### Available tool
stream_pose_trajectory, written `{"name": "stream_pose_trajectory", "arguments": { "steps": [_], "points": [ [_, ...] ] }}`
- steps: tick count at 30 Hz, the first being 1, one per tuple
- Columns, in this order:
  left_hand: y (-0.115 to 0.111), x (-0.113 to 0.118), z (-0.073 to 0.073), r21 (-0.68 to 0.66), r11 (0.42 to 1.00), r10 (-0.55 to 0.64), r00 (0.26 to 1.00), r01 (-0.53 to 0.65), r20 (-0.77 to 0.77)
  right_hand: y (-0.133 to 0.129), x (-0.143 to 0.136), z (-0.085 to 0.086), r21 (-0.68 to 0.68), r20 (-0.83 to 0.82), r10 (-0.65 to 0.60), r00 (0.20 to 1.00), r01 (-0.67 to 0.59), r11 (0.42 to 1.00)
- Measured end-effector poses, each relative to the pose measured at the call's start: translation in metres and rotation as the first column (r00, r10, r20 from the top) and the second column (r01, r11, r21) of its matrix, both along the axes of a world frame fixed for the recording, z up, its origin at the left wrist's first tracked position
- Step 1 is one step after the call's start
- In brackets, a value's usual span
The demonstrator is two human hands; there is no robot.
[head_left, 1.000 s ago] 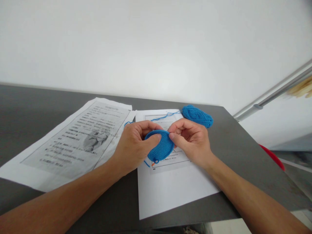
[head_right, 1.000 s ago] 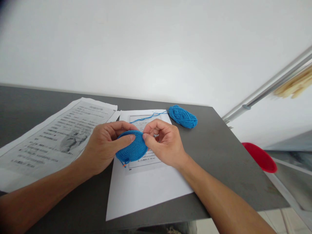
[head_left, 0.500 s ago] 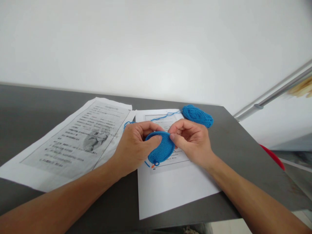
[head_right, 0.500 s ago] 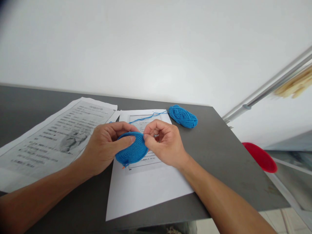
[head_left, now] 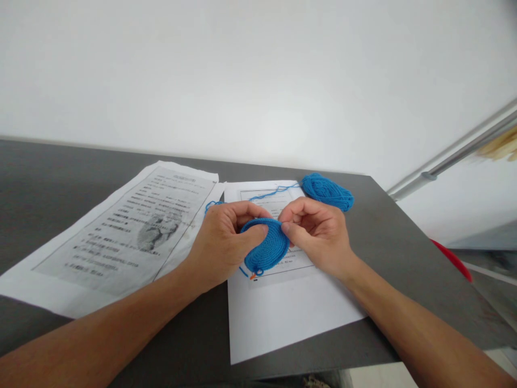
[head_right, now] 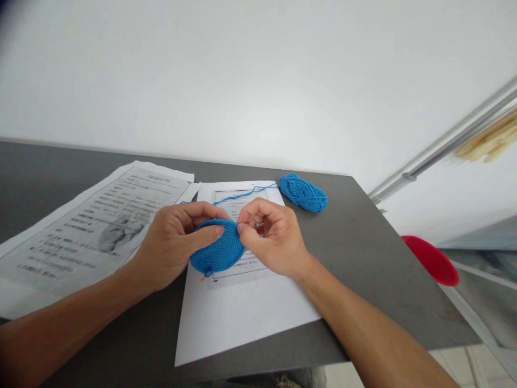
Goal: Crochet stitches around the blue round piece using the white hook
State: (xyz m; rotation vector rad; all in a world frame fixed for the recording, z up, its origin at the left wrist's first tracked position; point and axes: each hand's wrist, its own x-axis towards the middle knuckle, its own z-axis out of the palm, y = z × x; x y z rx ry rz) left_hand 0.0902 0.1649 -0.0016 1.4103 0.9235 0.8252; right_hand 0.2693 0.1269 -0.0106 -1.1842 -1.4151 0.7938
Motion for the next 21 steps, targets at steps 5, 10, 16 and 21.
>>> {"name": "stream_pose_trajectory", "arguments": {
  "steps": [5,10,16,21],
  "points": [
    [0.0001,0.0009,0.0006,-0.006,1.0,0.011,1.0,-0.011,0.008,0.0002,0.0021,-0.004,0.018,-0.007,0.011,1.0,-0.011,1.0],
    [-0.001,0.0014,0.0001,0.017,1.0,0.009,1.0,-0.009,-0.001,0.0001,0.0032,-0.0074,0.032,-0.004,0.02,1.0,-0.02,0.999],
    [-0.0014,0.0005,-0.0006,0.006,1.0,-0.009,1.0,0.009,-0.009,0.0007,0.0026,-0.0069,0.042,-0.018,0.028,0.999,-0.027,0.999],
    [-0.0005,-0.0013,-0.0022,0.011,1.0,-0.025,0.999,0.025,-0.04,-0.0007,0.0025,-0.0061,0.03,-0.01,0.023,1.0,-0.023,0.999]
  ]
}}
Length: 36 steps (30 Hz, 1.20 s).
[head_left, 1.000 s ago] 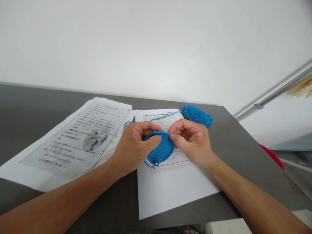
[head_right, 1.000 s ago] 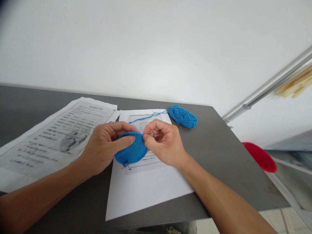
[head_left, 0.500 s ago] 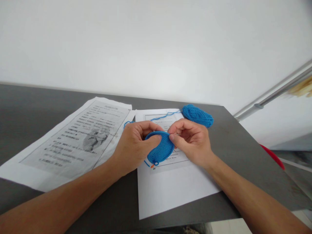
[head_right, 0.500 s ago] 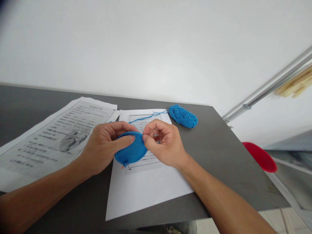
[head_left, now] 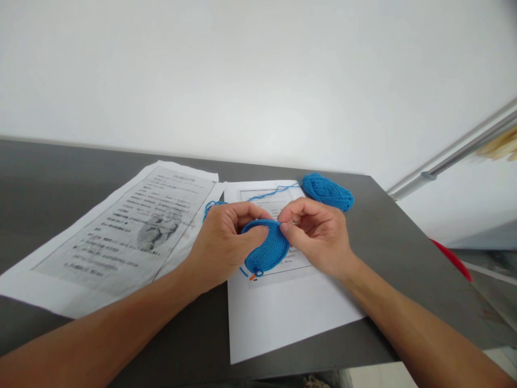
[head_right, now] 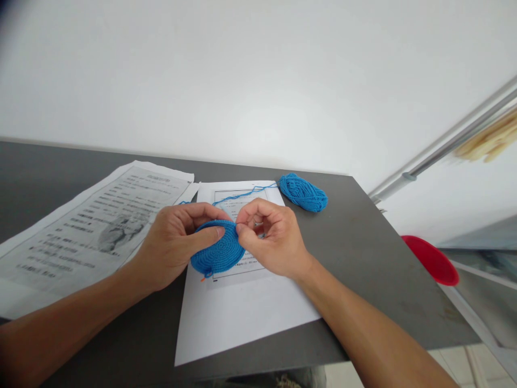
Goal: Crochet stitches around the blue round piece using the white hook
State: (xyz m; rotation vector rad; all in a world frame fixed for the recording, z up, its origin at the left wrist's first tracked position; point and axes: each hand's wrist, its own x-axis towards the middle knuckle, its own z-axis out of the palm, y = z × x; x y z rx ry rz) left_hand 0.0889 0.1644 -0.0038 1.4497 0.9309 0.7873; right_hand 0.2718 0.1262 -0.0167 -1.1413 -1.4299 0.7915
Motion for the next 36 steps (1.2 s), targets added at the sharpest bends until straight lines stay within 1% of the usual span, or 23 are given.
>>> {"name": "stream_pose_trajectory", "arguments": {
  "steps": [10,22,31,36],
  "points": [
    [0.0008,0.0011,-0.0009,0.014,1.0,-0.007,1.0,0.007,-0.006,0.0019,0.0008,-0.0032,0.071,0.004,0.033,0.999,-0.033,0.997],
    [0.0023,0.0012,-0.003,0.029,0.999,-0.025,1.0,0.025,-0.011,0.0014,0.0002,-0.0016,0.048,0.007,0.024,1.0,-0.024,0.999],
    [0.0012,0.0016,-0.0028,0.045,0.999,-0.013,1.0,0.014,-0.026,0.0023,0.0016,-0.0054,0.142,0.043,0.042,0.998,-0.047,0.989],
    [0.0017,0.0024,-0.0041,0.07,0.997,-0.029,0.999,0.031,-0.029,0.0026,0.0018,-0.0065,0.146,0.049,0.045,0.998,-0.052,0.988]
  ]
}}
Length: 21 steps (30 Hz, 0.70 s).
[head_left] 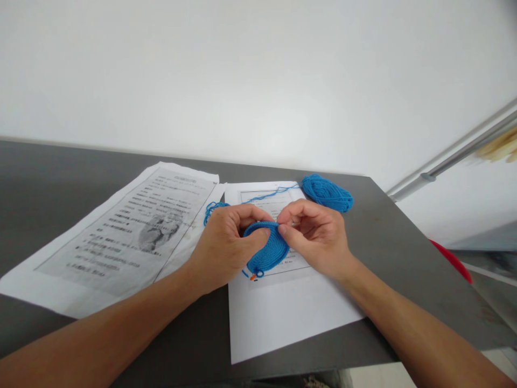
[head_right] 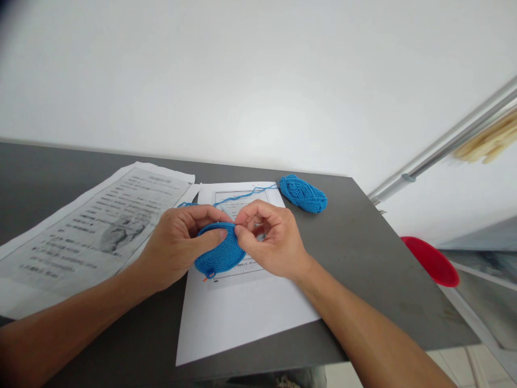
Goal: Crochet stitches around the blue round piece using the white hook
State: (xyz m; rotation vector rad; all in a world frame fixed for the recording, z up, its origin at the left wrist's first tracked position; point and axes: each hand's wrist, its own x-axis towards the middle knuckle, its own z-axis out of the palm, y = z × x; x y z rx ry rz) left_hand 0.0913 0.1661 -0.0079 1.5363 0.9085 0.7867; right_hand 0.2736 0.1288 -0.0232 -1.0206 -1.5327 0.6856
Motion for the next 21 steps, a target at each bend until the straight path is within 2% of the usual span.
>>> {"name": "stream_pose_trajectory", "arguments": {
  "steps": [7,21],
  "points": [
    [0.0011,-0.0009,-0.0001,0.008,1.0,-0.007,1.0,0.007,-0.01,-0.001,-0.0014,0.0025,-0.056,-0.015,-0.014,1.0,0.013,0.998],
    [-0.0011,-0.0016,0.0018,0.034,0.999,-0.027,0.998,0.029,-0.048,-0.001,-0.0022,0.0069,0.043,0.092,-0.044,0.995,0.04,0.998]
  ]
}}
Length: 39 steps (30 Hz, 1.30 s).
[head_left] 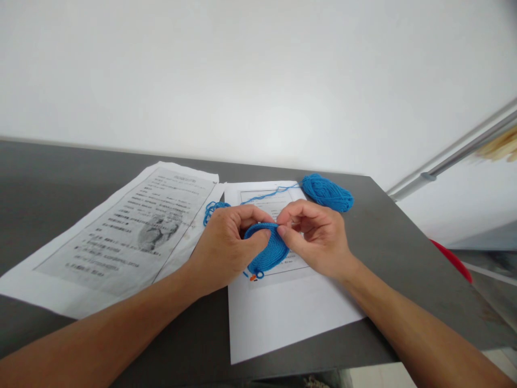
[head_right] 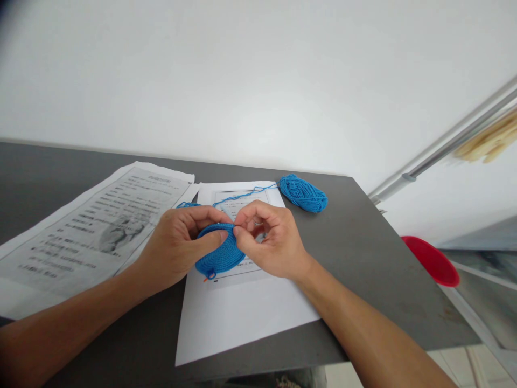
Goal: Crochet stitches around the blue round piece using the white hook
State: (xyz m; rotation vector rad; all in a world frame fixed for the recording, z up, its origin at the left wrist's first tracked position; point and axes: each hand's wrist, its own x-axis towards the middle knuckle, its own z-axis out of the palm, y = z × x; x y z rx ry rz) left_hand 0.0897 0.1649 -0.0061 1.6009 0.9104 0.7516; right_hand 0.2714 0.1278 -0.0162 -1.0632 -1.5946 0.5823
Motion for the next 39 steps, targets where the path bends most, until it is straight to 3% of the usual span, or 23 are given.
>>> {"name": "stream_pose_trajectory", "arguments": {
  "steps": [9,13,19,24,31,39],
  "points": [
    [-0.0035,-0.0007,-0.0003,0.046,0.998,-0.038,0.999,0.037,0.009,0.0002,-0.0001,0.003,0.054,0.093,-0.057,0.994,0.052,0.997],
    [-0.0044,-0.0005,0.0031,0.066,0.994,-0.088,0.996,0.087,0.011,0.0004,-0.0007,0.0055,0.069,0.068,-0.151,0.986,0.146,0.987],
    [-0.0001,0.0001,-0.0011,0.138,0.99,-0.034,0.998,0.041,-0.054,0.0008,-0.0012,0.0051,0.068,-0.002,-0.239,0.971,0.238,0.969],
    [0.0003,0.0003,-0.0016,0.171,0.985,-0.004,1.0,0.007,-0.018,0.001,-0.0017,0.0049,-0.001,-0.062,-0.223,0.973,0.224,0.975],
    [-0.0012,0.0003,0.0003,0.148,0.989,-0.029,0.999,0.026,0.017,-0.0019,-0.0025,0.0044,0.017,-0.069,-0.217,0.974,0.219,0.976],
    [-0.0042,-0.0012,-0.0001,0.204,0.978,0.05,0.999,-0.047,-0.009,-0.0028,-0.0044,0.004,0.0,-0.084,-0.171,0.982,0.171,0.985]
  ]
}}
